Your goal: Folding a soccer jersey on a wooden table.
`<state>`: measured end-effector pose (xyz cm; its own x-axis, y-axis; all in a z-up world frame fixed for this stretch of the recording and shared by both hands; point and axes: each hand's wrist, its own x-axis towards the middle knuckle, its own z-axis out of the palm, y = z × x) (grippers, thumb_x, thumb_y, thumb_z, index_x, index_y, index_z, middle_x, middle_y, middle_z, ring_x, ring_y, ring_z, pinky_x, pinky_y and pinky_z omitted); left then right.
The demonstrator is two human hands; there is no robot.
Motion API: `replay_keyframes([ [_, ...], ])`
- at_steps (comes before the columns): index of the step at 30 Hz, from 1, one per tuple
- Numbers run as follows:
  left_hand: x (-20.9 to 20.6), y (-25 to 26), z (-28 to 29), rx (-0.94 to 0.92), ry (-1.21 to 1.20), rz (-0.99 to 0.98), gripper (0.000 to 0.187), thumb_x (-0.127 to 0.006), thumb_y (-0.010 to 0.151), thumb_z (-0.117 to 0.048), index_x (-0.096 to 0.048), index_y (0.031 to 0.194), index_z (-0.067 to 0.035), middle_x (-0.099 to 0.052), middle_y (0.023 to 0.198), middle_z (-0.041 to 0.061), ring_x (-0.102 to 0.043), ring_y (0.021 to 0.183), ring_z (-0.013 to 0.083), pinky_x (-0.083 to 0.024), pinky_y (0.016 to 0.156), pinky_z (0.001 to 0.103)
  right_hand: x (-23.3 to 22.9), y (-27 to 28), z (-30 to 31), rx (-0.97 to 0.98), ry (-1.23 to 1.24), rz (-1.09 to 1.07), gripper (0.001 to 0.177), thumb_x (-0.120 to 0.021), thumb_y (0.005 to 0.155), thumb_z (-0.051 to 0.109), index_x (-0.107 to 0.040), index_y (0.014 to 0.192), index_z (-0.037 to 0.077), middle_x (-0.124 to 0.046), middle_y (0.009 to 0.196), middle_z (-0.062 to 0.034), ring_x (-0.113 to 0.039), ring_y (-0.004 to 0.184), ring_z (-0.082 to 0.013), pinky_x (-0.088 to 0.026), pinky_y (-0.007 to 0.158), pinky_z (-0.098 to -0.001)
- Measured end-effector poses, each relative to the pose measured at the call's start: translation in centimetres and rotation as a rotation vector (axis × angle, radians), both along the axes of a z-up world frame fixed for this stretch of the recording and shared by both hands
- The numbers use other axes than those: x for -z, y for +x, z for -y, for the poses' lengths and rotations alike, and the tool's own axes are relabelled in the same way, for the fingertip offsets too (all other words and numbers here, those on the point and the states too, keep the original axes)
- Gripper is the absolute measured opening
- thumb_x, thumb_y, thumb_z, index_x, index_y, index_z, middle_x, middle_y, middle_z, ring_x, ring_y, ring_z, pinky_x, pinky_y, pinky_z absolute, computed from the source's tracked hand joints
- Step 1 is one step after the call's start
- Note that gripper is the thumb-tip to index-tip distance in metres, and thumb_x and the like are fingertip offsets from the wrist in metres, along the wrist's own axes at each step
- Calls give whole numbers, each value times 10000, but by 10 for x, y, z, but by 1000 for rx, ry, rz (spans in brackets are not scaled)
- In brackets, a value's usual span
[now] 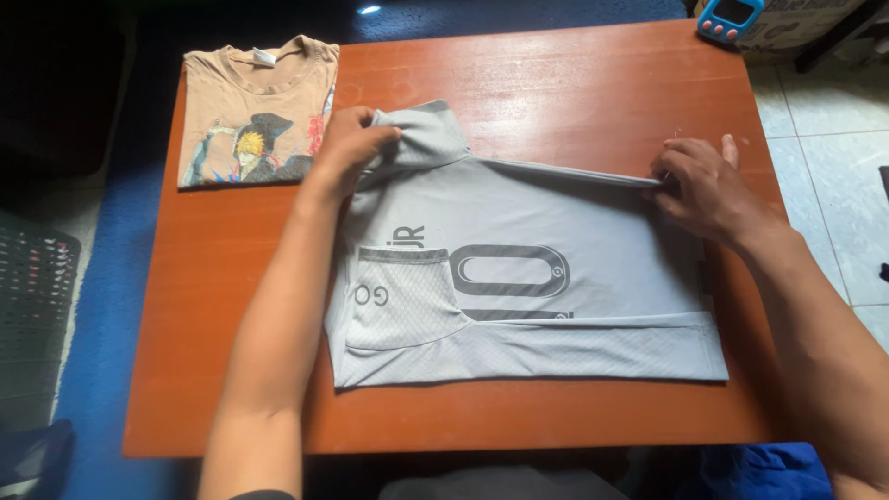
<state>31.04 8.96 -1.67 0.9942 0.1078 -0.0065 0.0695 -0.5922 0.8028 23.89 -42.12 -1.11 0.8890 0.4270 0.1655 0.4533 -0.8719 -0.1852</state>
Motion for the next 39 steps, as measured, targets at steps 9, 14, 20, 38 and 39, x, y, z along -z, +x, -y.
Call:
replay_keyframes([
  [9,-51,-88,-11,149,-295,-164,155,-764,826,-81,-699,966,-67,-623,792,-21,-543,666,84,-398,541,273,-4,-52,15,58,60,-37,275,-744,830,37,-642,1075,107,-717,1090,-4,-680,1161,-229,-215,1264,-735],
  [14,-49,-141,-22,394,-274,-34,190,-867,853,-133,-696,870,-52,-653,798,-46,-563,763,35,-477,666,222,-4,-72,15,-54,160,-18,253,-734,802,18,-614,1013,91,-728,1217,-27,-598,1378,-266,-317,1215,-673],
  [20,-30,-180,-25,344,-111,106,300,-899,774,-165,-661,870,-10,-610,779,7,-539,762,82,-474,644,262,1,-82,17,-79,205,28,216,-701,871,-17,-639,1051,83,-698,1321,-35,-529,1485,-271,-433,1255,-523],
  [38,-41,-212,16,-23,-52,0,606,-845,815,-196,-581,1355,-111,-706,797,93,-705,788,143,-570,747,295,-47,-70,-234,-255,328,-85,231,-705,981,251,-677,1023,26,-729,991,-142,-678,966,-333,-508,876,-476],
  [39,-40,-213,14,-32,-51,-1,606,-845,815,-196,-581,1355,-111,-706,797,93,-705,788,143,-570,747,295,-46,-69,-244,-263,329,-88,231,-705,981,251,-677,1023,26,-729,991,-142,-678,966,-333,-508,876,-476],
])
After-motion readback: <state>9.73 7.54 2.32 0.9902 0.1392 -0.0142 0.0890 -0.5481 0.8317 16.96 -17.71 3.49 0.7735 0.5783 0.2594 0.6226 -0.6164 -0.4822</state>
